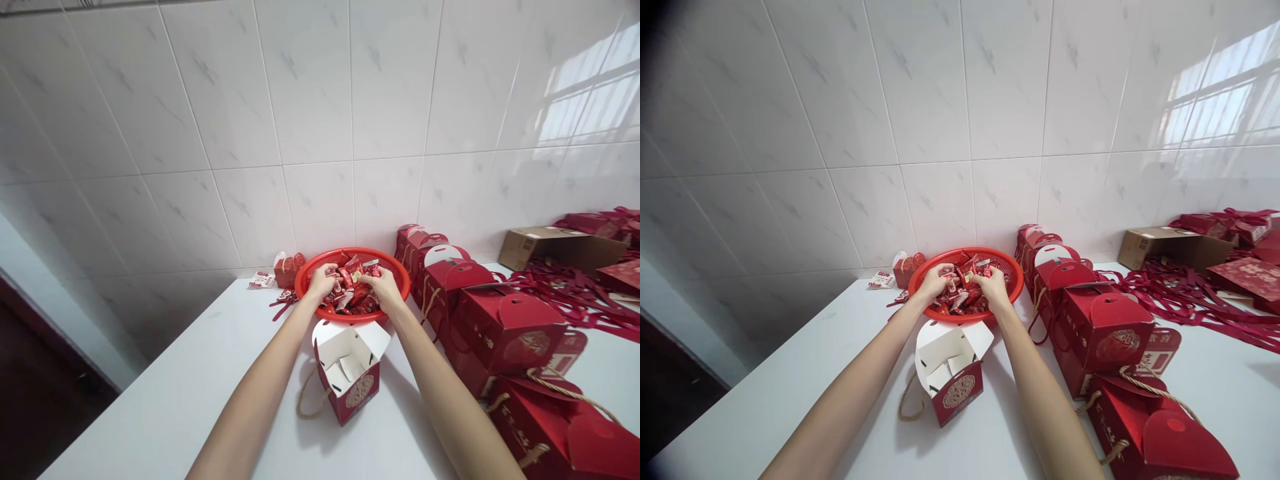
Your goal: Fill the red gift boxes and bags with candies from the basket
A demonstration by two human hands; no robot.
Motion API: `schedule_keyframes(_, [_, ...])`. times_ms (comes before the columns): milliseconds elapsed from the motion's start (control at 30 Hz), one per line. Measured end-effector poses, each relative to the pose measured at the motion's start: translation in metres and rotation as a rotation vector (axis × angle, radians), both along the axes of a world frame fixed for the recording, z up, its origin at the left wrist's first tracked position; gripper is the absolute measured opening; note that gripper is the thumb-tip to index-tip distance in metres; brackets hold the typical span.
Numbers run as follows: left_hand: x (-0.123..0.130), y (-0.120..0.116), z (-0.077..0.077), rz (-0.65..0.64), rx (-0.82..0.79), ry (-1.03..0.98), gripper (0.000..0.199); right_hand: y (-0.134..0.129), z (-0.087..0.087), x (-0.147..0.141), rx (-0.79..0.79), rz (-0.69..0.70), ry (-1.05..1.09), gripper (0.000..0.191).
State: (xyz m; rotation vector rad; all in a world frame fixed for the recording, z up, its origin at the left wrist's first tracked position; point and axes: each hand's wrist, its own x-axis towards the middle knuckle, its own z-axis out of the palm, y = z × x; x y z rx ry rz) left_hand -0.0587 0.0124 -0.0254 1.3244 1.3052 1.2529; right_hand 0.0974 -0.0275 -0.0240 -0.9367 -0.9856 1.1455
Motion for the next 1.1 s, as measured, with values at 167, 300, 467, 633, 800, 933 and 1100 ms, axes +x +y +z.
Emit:
schedule_keyframes(167, [0.000, 0.000, 0.000, -0.011, 0.013, 0.003, 0.045, 0.001, 0.000, 0.001, -0.019, 0.023, 0.022, 0.019])
schedule_keyframes(300, [0.002, -0.001, 0.003, -0.044, 0.015, 0.015, 0.037, 0.002, 0.000, 0.002, -0.029, 0.046, 0.038, 0.018])
schedule_keyframes(467, [0.002, 0.000, 0.001, -0.046, 0.029, 0.074, 0.038, 0.003, 0.001, 0.004, -0.060, 0.059, 0.072, 0.017])
schedule_keyframes(633, [-0.006, 0.001, -0.002, 0.063, 0.093, 0.213, 0.036, 0.008, -0.003, 0.007, -0.098, 0.074, 0.081, 0.012])
schedule_keyframes(800, [-0.004, -0.002, -0.003, 0.012, 0.110, 0.420, 0.029, 0.015, -0.008, 0.009, -0.112, 0.104, 0.072, 0.019])
schedule_keyframes(933, [0.005, -0.005, -0.006, -0.131, 0.016, 0.627, 0.023, 0.018, -0.009, 0.010, -0.112, 0.116, 0.092, 0.021])
schedule_keyframes(1100, [0.009, -0.010, -0.003, -0.192, -0.020, 0.793, 0.035, 0.012, -0.004, 0.010, -0.105, 0.112, 0.169, 0.014])
